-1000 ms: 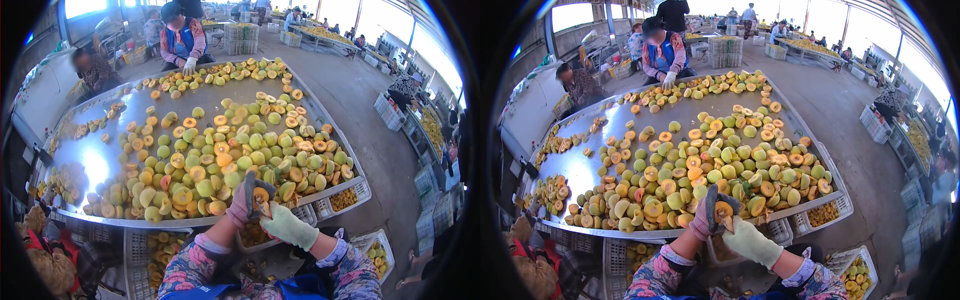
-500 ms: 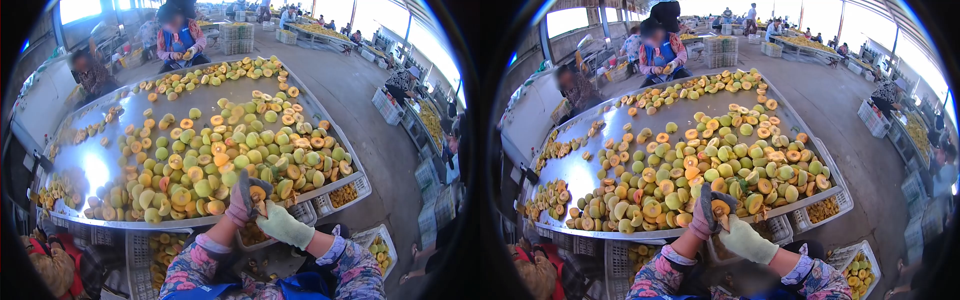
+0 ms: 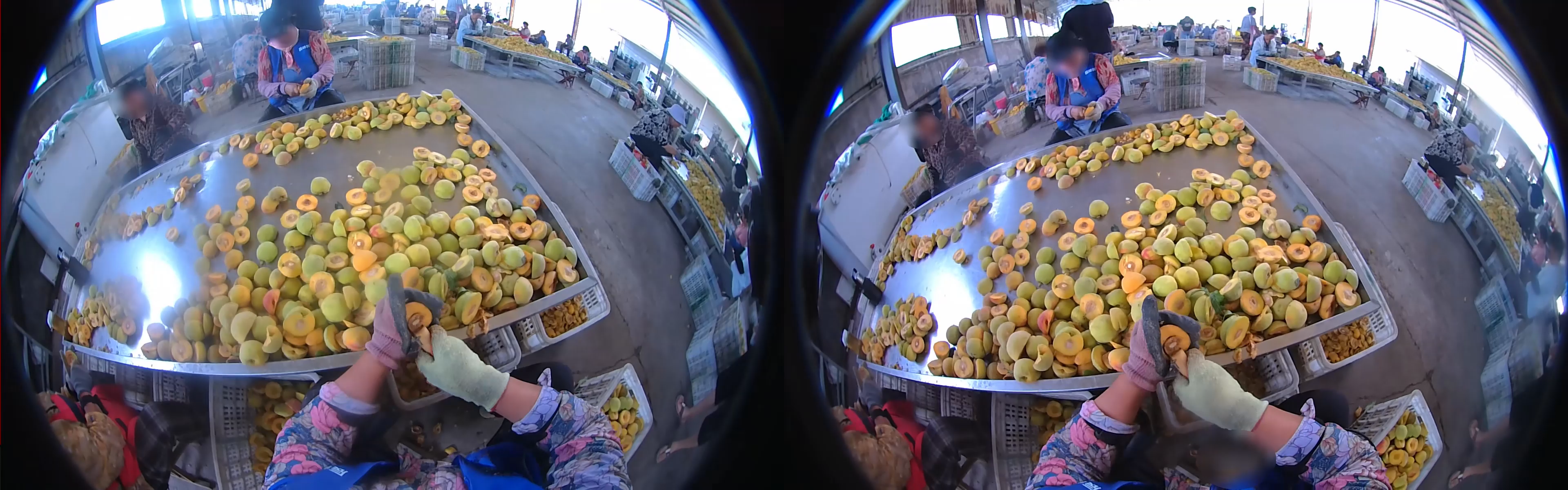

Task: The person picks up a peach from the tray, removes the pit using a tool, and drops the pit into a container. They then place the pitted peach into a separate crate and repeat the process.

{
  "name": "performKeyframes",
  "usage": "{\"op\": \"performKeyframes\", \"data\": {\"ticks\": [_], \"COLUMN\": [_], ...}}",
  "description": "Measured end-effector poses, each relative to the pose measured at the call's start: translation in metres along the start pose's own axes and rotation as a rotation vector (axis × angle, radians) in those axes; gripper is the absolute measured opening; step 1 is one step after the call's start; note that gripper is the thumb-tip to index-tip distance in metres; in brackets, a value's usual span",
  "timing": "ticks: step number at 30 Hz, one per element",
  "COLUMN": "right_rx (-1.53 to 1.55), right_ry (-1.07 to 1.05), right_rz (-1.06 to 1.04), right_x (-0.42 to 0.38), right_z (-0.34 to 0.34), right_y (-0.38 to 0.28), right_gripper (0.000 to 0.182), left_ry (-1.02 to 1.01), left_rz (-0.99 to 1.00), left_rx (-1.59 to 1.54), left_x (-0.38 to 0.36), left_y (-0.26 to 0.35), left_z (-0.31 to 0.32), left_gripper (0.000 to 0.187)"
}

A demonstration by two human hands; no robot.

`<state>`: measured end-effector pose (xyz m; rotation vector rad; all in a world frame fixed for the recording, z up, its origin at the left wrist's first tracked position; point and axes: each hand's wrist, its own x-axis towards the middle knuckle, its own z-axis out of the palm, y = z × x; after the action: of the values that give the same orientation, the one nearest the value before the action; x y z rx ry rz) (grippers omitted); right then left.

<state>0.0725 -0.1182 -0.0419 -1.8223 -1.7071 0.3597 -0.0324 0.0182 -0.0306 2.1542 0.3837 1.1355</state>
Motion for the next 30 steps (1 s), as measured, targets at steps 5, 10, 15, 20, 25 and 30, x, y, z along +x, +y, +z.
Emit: {"op": "performKeyframes", "data": {"ticks": [5,10,15,20,25,30], "right_rx": [0.614,0.918,0.421,-0.069,-0.228,-0.292], "right_ry": [-0.216,-0.285,-0.272,-0.238,-0.334,-0.414], "right_rz": [0.458,0.684,0.375,0.048,0.139,0.132], "right_x": [0.015,0.014,0.011,0.007,0.012,0.019], "right_z": [-0.037,-0.044,-0.051,-0.058,-0.073,-0.09], "right_y": [-0.048,-0.06,-0.043,-0.026,-0.027,-0.031], "right_gripper": [0.027,0.019,0.02,0.028,0.028,0.029], "left_ry": [0.159,0.254,0.041,-0.131,-0.247,-0.43], "left_rz": [-0.026,-0.166,0.108,-0.349,-0.818,-0.159], "left_rx": [0.102,-0.317,-0.01,-0.471,-0.953,-0.33], "left_x": [-0.006,-0.017,0.013,0.017,0.015,0.007], "left_y": [0.002,-0.028,0.019,0.023,-0.004,-0.031], "left_z": [0.014,0.032,-0.009,-0.002,0.009,0.006], "left_gripper": [0.03,0.04,0.05,0.077,0.071,0.05]}}
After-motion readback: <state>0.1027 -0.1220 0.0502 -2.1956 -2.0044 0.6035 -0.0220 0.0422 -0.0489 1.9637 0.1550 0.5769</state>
